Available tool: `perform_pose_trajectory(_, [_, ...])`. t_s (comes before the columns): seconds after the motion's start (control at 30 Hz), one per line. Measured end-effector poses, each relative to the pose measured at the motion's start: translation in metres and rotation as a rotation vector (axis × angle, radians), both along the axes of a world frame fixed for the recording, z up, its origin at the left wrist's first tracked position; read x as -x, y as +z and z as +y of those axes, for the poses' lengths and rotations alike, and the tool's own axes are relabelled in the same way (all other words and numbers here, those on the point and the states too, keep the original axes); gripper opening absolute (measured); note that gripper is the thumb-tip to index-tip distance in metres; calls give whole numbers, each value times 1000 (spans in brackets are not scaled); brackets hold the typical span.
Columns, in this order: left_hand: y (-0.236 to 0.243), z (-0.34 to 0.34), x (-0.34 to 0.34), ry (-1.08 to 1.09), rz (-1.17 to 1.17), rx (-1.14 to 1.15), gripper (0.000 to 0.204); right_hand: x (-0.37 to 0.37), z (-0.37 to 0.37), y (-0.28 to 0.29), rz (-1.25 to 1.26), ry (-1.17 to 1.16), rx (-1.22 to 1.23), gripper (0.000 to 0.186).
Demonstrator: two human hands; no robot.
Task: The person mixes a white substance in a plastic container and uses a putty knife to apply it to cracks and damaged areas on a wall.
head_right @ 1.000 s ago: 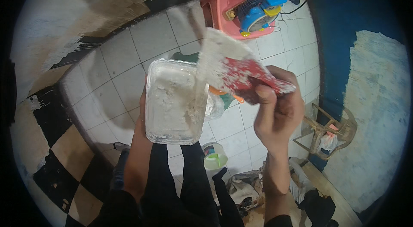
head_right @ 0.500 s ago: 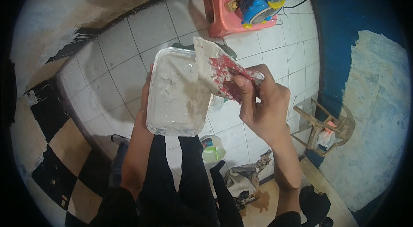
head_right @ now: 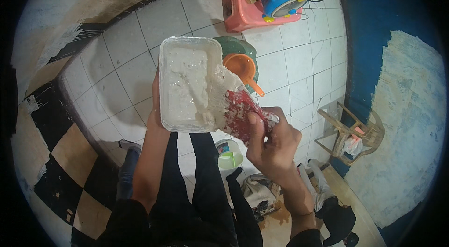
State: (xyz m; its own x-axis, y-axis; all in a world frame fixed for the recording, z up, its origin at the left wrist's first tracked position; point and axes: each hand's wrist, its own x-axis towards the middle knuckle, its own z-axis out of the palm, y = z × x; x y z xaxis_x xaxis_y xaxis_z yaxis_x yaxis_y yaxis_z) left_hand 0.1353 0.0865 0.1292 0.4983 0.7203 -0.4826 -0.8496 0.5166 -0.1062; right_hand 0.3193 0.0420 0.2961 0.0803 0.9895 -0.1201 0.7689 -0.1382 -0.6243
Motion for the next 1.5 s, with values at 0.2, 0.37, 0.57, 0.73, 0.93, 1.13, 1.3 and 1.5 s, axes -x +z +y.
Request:
perform_pose_trajectory(0.2, [-3, -5, -5, 19, 101, -14, 59, 26, -24, -20, 188, -309, -231, 17])
perform_pose_trajectory(0.37, [5, -9, -5, -22, 186, -44, 62, 22, -33, -30, 162, 58, -245, 29])
perform_pose_trajectory(0.57, [16, -1, -6, 13, 434, -72, 65, 16, -44, -21, 142, 433, -219, 30])
perform_pose_trajectory(0.73, [19, 0, -9, 52, 532, -93, 68, 15, -50, -17, 127, 438, -171, 25])
perform_pose_trajectory(0.93, [14, -2, -7, 122, 493, -88, 69, 12, -49, -9, 148, 429, -142, 25])
perform_pose_trajectory(1.13, [-2, -10, -5, 110, 535, -69, 72, 8, -54, 0, 152, 270, -171, 20])
perform_pose_trajectory(1.3, [-10, -26, 3, 118, 413, -155, 72, 4, -46, -10, -160, -73, -319, 15])
perform_pose_trajectory(1.5, [-25, -45, 2, 280, 51, -222, 73, 22, -20, -15, -115, -42, -27, 9])
